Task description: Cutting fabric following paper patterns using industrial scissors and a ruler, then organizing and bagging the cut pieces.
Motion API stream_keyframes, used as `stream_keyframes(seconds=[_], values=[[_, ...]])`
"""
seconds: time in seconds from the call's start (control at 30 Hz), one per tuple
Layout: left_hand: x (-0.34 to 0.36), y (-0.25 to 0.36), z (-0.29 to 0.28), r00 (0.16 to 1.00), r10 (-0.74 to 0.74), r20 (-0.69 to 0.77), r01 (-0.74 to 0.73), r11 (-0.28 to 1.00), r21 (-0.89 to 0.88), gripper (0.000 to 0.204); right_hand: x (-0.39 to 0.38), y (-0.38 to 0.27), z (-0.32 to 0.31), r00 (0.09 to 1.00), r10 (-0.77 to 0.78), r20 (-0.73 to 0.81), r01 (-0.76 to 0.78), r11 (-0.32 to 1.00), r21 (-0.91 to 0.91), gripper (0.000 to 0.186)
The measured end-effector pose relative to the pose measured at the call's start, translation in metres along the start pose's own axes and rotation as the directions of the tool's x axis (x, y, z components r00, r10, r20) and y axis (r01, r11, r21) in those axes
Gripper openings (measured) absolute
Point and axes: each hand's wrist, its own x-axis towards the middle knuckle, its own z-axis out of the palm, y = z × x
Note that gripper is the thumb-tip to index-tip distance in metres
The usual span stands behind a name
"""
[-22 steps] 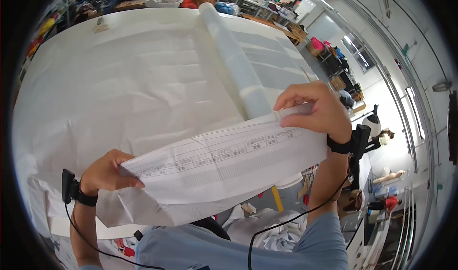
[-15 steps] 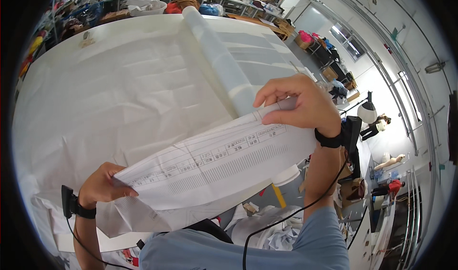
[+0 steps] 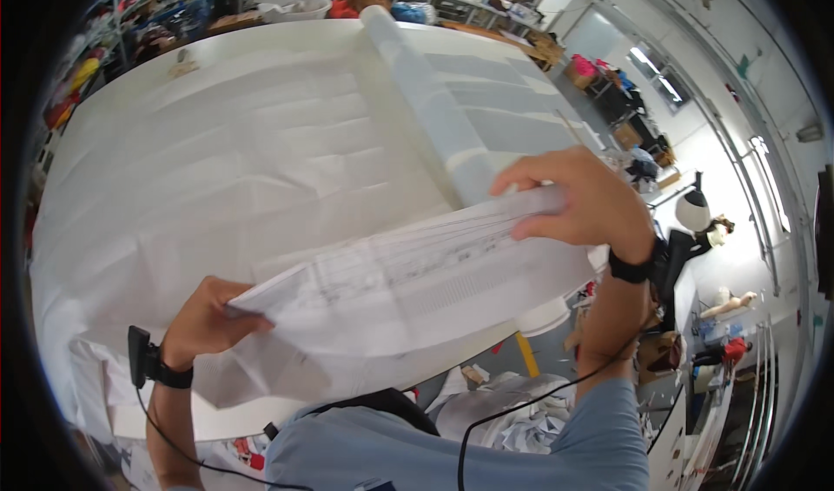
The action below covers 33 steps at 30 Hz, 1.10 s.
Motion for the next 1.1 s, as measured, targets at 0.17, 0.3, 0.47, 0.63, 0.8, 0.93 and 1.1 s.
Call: stream_keyframes(seconds=[0.17, 0.3, 0.47, 0.63, 0.8, 0.93, 1.1], values=[[-0.012, 0.034, 0.037, 0.761, 0.519, -0.389, -0.131, 0.710, 0.692, 0.023, -0.011, -0.007, 0.022, 0.873, -0.310, -0.376, 0.019, 0.792, -0.610, 0.027], [-0.037, 0.058, 0.059, 0.766, 0.504, -0.400, -0.164, 0.754, 0.636, 0.033, -0.037, 0.012, 0.027, 0.700, -0.459, -0.546, -0.061, 0.725, -0.686, 0.027], [-0.046, 0.014, 0.037, 0.880, 0.325, -0.345, -0.180, 0.902, 0.392, 0.027, -0.043, 0.016, 0.036, 0.692, -0.303, -0.655, -0.084, 0.867, -0.491, 0.024], [-0.028, -0.033, 0.006, 0.981, 0.040, -0.189, -0.080, 0.975, -0.208, 0.026, -0.060, 0.024, 0.039, 0.744, 0.224, -0.629, -0.052, 0.959, 0.279, 0.007], [-0.019, -0.063, 0.006, 0.990, 0.048, -0.131, -0.085, 0.953, -0.291, 0.035, -0.046, 0.011, 0.047, 0.715, 0.279, -0.641, -0.014, 0.922, 0.386, 0.012], [-0.019, -0.058, 0.009, 0.990, 0.034, -0.139, -0.075, 0.951, -0.299, 0.034, -0.054, 0.013, 0.048, 0.724, 0.310, -0.616, -0.039, 0.910, 0.412, 0.015], [-0.018, -0.052, 0.010, 0.990, 0.006, -0.138, -0.049, 0.947, -0.316, 0.033, -0.055, 0.018, 0.049, 0.725, 0.300, -0.620, -0.039, 0.916, 0.398, 0.016]])
